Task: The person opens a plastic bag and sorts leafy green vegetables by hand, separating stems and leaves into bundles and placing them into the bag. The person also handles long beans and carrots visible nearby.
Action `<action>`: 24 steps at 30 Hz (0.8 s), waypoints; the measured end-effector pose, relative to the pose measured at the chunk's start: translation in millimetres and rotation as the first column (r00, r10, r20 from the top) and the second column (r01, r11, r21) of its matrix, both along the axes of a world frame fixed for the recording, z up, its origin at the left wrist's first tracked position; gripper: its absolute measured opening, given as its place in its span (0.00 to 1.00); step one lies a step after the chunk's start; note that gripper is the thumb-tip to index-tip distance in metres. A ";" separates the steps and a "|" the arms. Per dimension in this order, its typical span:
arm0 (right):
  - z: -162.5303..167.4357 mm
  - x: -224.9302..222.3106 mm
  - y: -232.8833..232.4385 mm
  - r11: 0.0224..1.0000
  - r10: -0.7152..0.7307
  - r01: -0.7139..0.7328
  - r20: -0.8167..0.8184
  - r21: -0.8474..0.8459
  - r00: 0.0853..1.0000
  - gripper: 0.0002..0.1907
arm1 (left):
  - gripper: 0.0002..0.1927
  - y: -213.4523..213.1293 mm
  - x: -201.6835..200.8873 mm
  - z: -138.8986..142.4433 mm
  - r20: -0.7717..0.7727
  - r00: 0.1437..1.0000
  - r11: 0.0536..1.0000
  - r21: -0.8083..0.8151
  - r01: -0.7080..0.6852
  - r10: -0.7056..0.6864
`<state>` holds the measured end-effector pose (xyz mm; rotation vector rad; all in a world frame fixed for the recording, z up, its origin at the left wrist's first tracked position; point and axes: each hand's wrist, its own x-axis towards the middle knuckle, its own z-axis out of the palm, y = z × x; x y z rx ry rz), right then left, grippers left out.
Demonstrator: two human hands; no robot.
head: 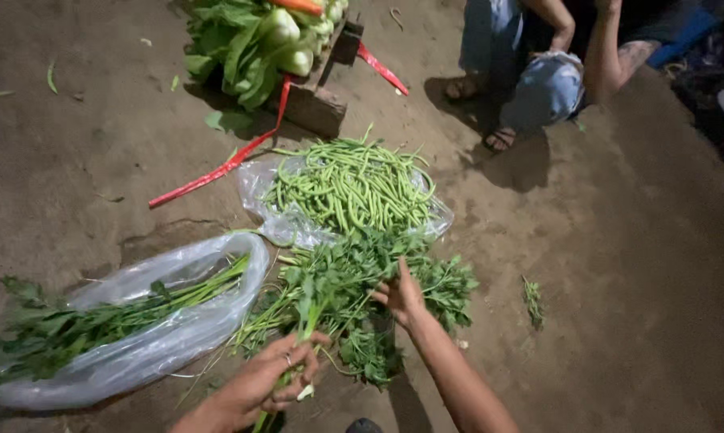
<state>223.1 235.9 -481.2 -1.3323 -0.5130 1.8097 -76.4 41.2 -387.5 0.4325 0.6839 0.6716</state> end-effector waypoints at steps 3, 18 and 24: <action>-4.4 12.1 -9.6 0.999 -0.019 0.020 0.043 -0.036 0.999 0.35 | 0.25 14.0 -13.5 20.4 0.046 0.998 0.994 0.094 -0.051 0.046; 111.3 -59.6 -59.0 0.941 0.313 -0.339 0.337 0.019 0.888 0.14 | 0.16 45.8 22.9 -96.6 0.121 0.940 0.946 -0.093 -0.310 0.320; 41.2 -125.3 -69.9 0.825 0.350 -0.521 0.529 0.216 0.773 0.15 | 0.18 2.1 38.4 -120.6 0.257 0.890 0.902 -0.324 -0.287 0.376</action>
